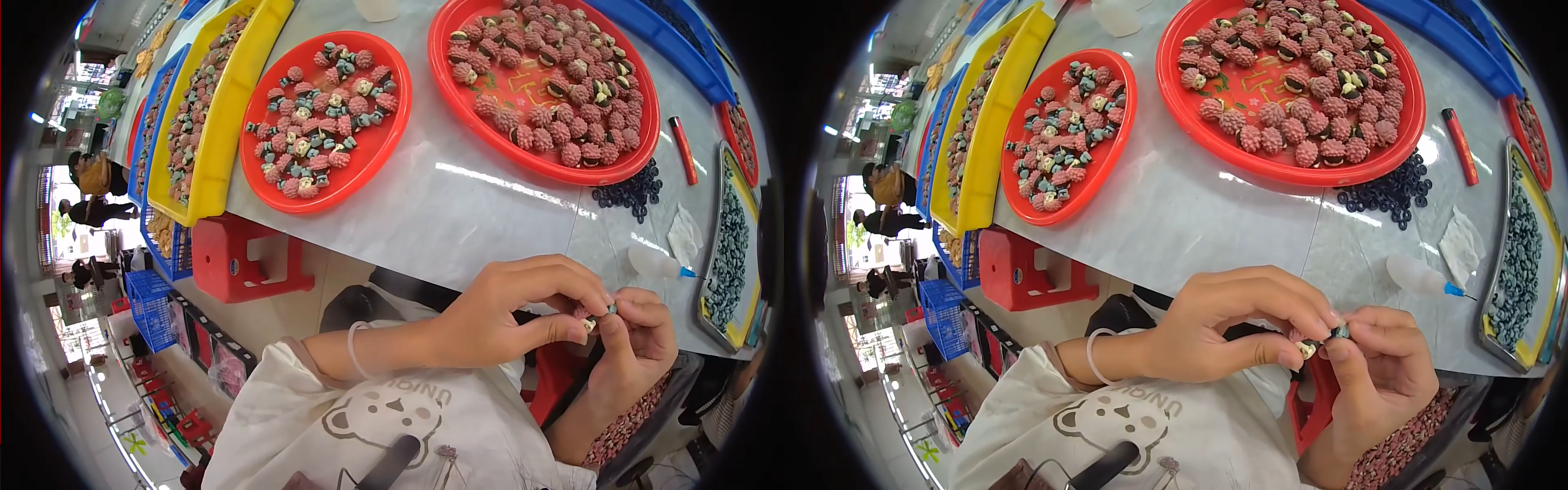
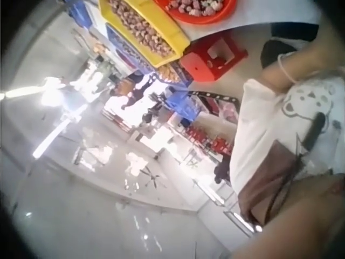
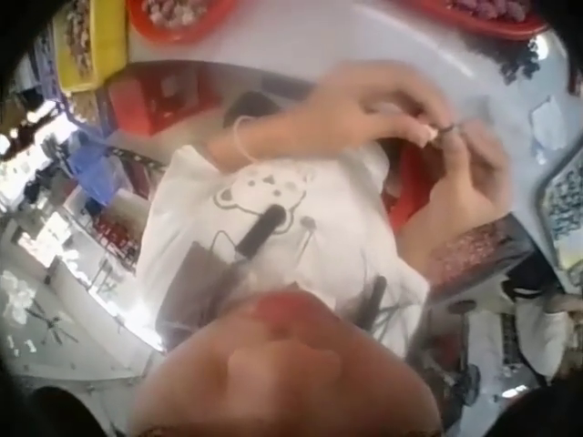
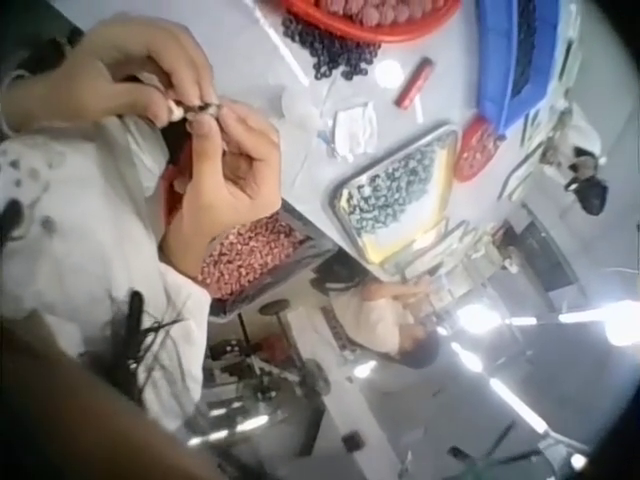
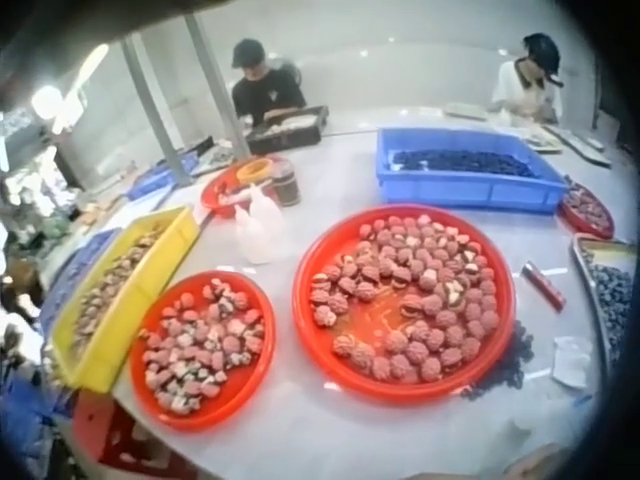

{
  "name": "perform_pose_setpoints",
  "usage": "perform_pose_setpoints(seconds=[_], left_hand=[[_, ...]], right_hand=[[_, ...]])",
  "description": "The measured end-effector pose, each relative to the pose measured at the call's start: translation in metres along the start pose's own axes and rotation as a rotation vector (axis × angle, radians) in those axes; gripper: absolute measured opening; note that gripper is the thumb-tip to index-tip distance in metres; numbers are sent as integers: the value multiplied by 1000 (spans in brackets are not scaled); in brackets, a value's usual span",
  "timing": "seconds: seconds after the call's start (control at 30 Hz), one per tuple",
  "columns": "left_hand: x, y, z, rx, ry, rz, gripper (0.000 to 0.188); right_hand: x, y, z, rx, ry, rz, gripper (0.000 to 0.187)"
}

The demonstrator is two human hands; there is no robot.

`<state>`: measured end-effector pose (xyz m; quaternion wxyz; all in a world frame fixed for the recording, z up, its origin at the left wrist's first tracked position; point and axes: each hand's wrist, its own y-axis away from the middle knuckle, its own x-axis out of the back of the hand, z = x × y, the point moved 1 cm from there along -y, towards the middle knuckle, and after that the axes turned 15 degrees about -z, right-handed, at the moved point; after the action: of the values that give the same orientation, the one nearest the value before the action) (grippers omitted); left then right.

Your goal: The person assembles small plastic figurines by applying glue from a bottle to the base of plastic charms, then attaching a top plastic component by hand.

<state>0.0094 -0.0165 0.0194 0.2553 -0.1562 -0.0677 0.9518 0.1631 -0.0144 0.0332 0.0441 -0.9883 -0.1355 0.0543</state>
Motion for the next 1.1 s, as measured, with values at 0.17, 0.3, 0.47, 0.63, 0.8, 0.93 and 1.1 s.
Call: perform_pose_setpoints(seconds=[0.17, 0.3, 0.47, 0.63, 0.8, 0.93, 1.1], left_hand=[[1, 1, -4, -9, 32, 0, 21], [1, 1, -2, -6, 11, -8, 20], [5, 2, 1, -30, -36, -26, 21], [22, 4, -3, -61, 261, 139, 28], [12, 3, -2, 37, 330, 154, 33], [7, 0, -3, 79, 367, 155, 36], [3, 0, -3, 116, 331, 164, 37]], right_hand=[[-1, -1, -1, -9, 20, -11, 16], [-1, -1, -4, -52, 23, -24, 15], [7, 1, -2, -57, 65, -5, 15], [18, 0, -6, -40, -12, 23, 18], [5, -6, -10, 49, 6, -94, 22], [0, -7, -9, 93, 35, -200, 23], [-1, -10, -4, 210, 145, -240, 21]])
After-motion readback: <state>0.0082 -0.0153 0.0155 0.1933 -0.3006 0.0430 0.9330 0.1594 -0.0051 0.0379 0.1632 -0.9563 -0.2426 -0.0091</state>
